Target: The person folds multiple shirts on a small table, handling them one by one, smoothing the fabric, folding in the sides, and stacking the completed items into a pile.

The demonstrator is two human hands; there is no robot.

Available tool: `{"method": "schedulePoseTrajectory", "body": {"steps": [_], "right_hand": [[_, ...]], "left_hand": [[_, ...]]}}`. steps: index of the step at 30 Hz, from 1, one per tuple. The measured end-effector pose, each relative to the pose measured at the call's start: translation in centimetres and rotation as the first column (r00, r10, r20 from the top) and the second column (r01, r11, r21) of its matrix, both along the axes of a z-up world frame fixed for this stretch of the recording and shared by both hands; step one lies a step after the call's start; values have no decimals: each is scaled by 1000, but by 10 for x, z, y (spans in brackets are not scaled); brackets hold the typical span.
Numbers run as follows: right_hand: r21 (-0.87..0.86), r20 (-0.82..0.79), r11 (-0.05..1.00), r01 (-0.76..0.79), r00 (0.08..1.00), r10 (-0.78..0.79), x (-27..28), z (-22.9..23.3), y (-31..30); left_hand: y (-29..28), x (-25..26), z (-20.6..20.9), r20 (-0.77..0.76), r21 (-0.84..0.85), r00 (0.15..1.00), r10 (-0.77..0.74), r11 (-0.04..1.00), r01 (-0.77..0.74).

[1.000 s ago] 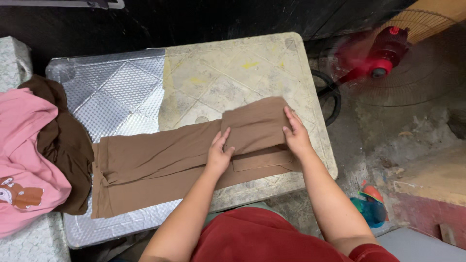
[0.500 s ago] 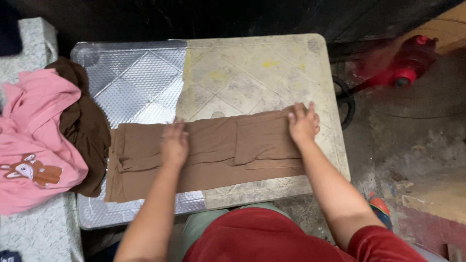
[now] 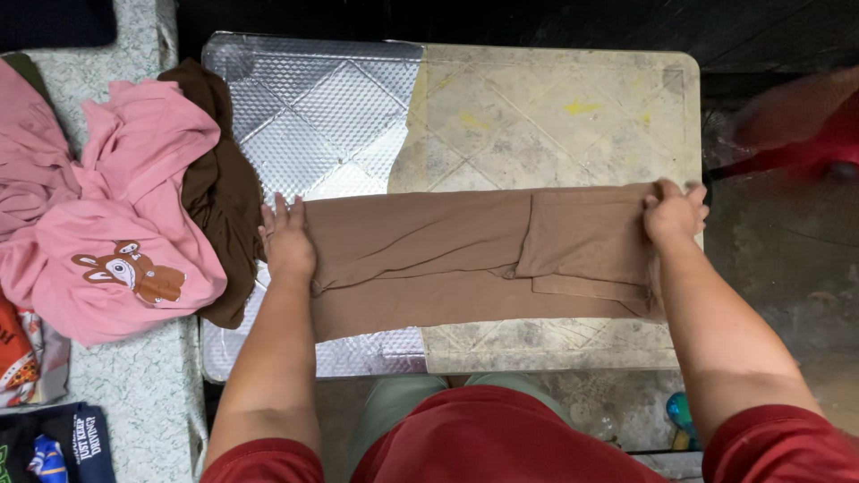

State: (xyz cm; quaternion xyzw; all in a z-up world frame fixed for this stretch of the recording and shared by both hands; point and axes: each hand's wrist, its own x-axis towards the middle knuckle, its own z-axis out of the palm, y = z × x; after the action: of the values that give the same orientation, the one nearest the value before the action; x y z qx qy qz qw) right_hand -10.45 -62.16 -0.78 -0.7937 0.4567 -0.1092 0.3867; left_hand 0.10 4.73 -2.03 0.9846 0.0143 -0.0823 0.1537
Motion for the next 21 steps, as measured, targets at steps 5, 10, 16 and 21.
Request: {"method": "schedulePoseTrajectory", "body": {"steps": [5,10,16,21], "right_hand": [[-363,-551,704,-610,750,366,-10,52,121],[-109,-686,690,-715,556,468,-33,29,215],[-61,-670,754,-654,587,455,-29,31,227],[-149,-380,669,-729,666,642,-35,48,264]], "left_hand": [[-29,-47,65,179,-124,941,288,955,-269],[-39,-80,81,-215,43,864,455,888,-458],[-19,-63,52,-398,-21,870,292,945,-326],[-41,-69,58,-147,-408,972,183,884,-228]]}}
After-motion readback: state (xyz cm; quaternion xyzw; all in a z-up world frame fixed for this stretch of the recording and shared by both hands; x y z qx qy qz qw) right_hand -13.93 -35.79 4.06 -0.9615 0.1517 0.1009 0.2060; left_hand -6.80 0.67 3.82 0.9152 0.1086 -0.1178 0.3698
